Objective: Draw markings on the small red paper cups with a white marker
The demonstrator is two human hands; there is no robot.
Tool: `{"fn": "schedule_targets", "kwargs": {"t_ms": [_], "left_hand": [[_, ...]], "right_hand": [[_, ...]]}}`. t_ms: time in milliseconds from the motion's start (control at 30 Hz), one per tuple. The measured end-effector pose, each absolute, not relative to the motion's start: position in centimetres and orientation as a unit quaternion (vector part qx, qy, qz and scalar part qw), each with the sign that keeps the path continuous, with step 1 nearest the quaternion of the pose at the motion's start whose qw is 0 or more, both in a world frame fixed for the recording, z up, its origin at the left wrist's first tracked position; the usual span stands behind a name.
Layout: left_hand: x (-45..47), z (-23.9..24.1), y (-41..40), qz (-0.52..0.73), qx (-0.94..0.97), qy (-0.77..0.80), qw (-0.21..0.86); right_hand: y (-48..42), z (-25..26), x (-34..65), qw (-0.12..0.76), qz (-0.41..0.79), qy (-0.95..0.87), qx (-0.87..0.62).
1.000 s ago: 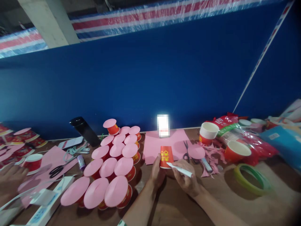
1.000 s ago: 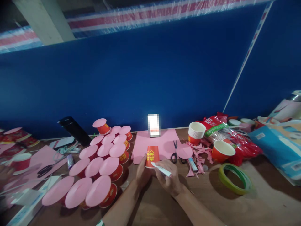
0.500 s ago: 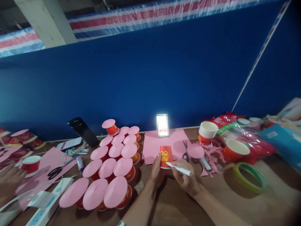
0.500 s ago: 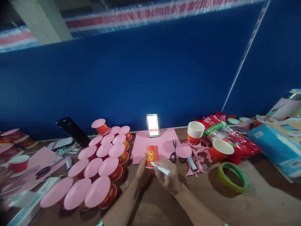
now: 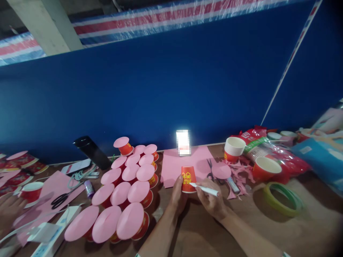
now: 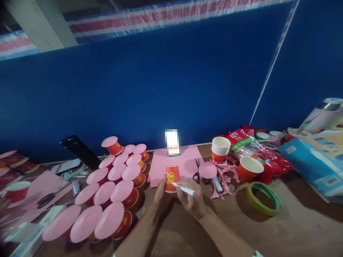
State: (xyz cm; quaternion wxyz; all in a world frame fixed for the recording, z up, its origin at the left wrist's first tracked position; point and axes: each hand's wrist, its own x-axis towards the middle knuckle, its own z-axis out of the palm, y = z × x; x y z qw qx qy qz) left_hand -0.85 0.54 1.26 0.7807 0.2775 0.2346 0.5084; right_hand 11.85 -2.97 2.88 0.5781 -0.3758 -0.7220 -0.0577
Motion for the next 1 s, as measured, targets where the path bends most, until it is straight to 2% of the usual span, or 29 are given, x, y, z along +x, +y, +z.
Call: {"fn": "schedule_targets", "kwargs": {"t_ms": [267, 500, 1000], "left_hand": [[-0.8, 0.7, 0.8, 0.530, 0.266, 0.243, 0.768], [-0.8, 0.8, 0.7, 0.516, 0.264, 0.232, 0.781], [-1.1, 0.5, 0.7, 0.500, 0.248, 0.235, 0.796]], "right_hand": [[-2.8, 2.9, 12.1, 0.575, -0.083, -0.716, -0.387], [-3.1, 3.9, 12.2, 0.571, -0.031, -0.704, -0.422], [-2.8, 3.7, 12.6, 0.571, -0.031, -0.686, -0.449]]}}
